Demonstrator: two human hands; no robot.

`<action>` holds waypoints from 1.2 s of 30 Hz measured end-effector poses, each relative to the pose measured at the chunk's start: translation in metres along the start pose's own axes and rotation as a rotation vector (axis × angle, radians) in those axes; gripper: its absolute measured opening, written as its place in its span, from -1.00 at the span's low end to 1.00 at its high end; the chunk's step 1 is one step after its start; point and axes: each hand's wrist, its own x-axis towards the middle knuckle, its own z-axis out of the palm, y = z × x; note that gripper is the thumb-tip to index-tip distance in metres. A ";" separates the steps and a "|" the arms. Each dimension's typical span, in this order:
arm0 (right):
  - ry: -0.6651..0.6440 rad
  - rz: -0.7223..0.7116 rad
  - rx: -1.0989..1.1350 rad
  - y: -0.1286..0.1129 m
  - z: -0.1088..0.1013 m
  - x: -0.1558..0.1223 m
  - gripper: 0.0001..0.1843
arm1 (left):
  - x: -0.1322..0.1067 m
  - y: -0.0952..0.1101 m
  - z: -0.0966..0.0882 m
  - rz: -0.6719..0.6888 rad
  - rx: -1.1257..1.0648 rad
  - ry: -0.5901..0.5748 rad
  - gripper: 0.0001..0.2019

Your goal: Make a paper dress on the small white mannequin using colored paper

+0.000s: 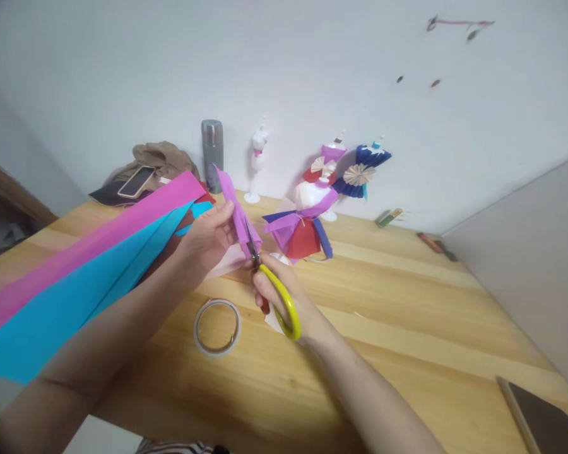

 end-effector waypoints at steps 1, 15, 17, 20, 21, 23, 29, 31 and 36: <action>0.004 0.004 -0.007 0.000 0.000 0.000 -0.50 | 0.000 0.000 0.000 -0.001 0.001 0.002 -0.70; -0.014 0.007 0.028 0.004 -0.001 -0.003 -0.47 | -0.001 0.000 0.001 0.026 -0.009 -0.007 -0.70; -0.010 0.012 0.029 0.002 0.000 -0.003 -0.50 | -0.002 0.000 0.001 0.020 -0.002 -0.016 -0.70; 0.003 0.017 0.020 0.000 0.002 -0.002 -0.53 | -0.003 0.000 0.002 0.006 -0.009 -0.009 -0.69; 0.006 0.015 0.020 -0.001 0.002 -0.002 -0.52 | -0.003 0.000 0.002 0.006 -0.015 -0.006 -0.68; 0.010 0.009 0.022 0.000 0.003 -0.002 -0.52 | -0.003 0.000 0.002 0.009 -0.027 0.001 -0.67; 0.025 0.025 0.021 0.003 0.004 -0.003 -0.54 | -0.002 0.000 0.001 0.002 -0.055 0.026 -0.68; 0.026 0.035 0.008 0.002 0.004 -0.003 -0.52 | -0.002 0.000 0.002 -0.003 -0.058 0.025 -0.69; 0.078 0.104 -0.019 -0.002 0.007 -0.004 -0.47 | -0.001 0.000 0.001 0.004 -0.053 0.014 -0.69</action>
